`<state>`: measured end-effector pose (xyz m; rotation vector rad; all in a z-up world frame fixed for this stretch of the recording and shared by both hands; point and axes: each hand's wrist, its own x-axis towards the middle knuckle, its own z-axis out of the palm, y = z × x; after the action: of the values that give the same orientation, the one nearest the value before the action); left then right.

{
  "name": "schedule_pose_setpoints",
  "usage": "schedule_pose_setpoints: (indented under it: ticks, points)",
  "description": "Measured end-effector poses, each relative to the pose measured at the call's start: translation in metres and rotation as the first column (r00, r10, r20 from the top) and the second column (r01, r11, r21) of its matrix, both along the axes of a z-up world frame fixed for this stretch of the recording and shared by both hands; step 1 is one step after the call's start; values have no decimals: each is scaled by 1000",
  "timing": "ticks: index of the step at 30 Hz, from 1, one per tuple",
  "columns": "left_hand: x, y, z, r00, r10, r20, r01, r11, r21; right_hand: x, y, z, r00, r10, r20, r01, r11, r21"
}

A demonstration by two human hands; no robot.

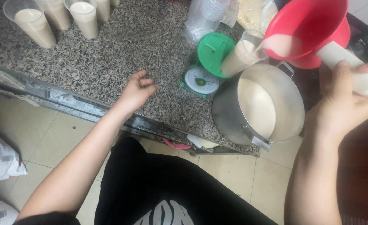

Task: Filling plastic cups with a creamy liquid mixture using a measuring cup and a scale.

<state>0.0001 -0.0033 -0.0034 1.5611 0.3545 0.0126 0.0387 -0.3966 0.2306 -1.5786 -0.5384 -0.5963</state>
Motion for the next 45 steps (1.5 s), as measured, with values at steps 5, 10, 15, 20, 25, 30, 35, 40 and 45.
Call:
schedule_pose_setpoints:
  ticks: [5, 10, 15, 20, 25, 30, 35, 40, 45]
  points:
    - [1, -1, 1, 1000, 0, -6, 0, 1000, -3, 2, 1, 2, 1000, -22, 11, 22, 1000, -9]
    - [2, -4, 5, 1000, -11, -12, 11, 1000, -19, 7, -1, 0, 998, -67, 0, 67, 996, 52]
    - [11, -13, 0, 999, -33, 3, 33, 999, 0, 14, -23, -7, 991, -124, -46, 130, 978, 162]
    - [33, -39, 26, 996, -88, 35, 85, 994, 69, 8, -62, -22, 989, -103, -106, 135, 922, 362]
    - [64, -82, 96, 883, -303, 358, 166, 916, 364, -18, -62, -27, 957, -75, -281, 249, 710, 658]
    - [126, -134, 149, 723, -452, 523, 46, 786, 616, -55, -56, -50, 882, -209, -422, 441, 682, 584]
    - [165, -175, 177, 792, -554, 257, 122, 556, 822, -79, -52, -62, 815, -261, -518, 547, 644, 535]
    - [187, -182, 174, 829, -533, 169, 113, 456, 883, -88, -55, -67, 780, -270, -564, 590, 616, 522]
    - [168, -137, 194, 824, -485, 293, 61, 589, 806, -76, -82, -88, 798, -236, -554, 552, 654, 517]
